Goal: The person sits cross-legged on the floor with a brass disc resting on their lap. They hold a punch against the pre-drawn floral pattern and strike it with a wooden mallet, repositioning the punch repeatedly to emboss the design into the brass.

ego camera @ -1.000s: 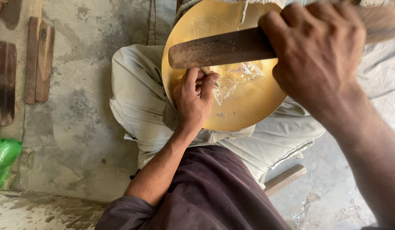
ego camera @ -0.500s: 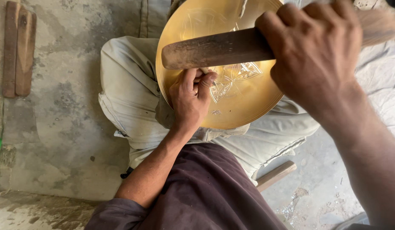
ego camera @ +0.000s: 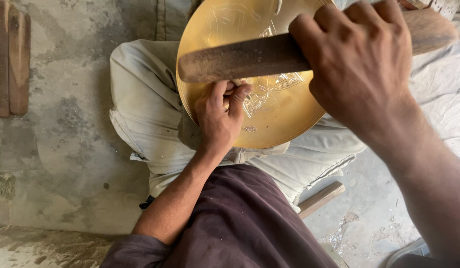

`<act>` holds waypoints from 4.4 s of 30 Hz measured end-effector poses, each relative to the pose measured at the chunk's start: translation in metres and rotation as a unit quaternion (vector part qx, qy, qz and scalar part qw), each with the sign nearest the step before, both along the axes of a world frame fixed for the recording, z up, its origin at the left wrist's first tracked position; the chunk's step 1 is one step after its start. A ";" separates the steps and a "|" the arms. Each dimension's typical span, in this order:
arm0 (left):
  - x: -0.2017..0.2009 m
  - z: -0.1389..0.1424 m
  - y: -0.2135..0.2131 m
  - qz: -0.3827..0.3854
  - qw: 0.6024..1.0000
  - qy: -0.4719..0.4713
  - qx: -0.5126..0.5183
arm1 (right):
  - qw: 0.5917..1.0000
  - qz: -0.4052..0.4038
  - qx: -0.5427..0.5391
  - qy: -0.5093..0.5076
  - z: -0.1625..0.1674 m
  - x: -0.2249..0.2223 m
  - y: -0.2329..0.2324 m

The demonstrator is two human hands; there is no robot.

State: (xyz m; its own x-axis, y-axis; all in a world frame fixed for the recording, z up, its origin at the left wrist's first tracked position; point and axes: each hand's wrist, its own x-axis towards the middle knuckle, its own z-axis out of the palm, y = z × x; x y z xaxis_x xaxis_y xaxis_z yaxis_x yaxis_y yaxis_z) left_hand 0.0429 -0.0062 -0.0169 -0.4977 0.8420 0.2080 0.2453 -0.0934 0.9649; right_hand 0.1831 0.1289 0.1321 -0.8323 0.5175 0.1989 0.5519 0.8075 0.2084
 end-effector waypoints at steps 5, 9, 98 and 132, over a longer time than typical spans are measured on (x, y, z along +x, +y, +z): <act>0.000 0.005 -0.002 -0.017 0.998 -0.052 -0.027 | 0.992 -0.036 -0.110 0.047 -0.002 0.005 -0.001; -0.001 0.007 -0.001 -0.023 0.999 -0.029 -0.016 | 0.999 0.011 0.017 -0.031 -0.006 0.006 -0.001; 0.001 0.003 -0.005 -0.065 0.991 0.119 -0.023 | 0.993 -0.075 -0.083 0.047 0.001 0.049 -0.042; -0.028 0.016 0.061 -0.406 0.868 0.287 -0.010 | 0.861 -0.378 -0.231 0.249 -0.047 0.082 -0.115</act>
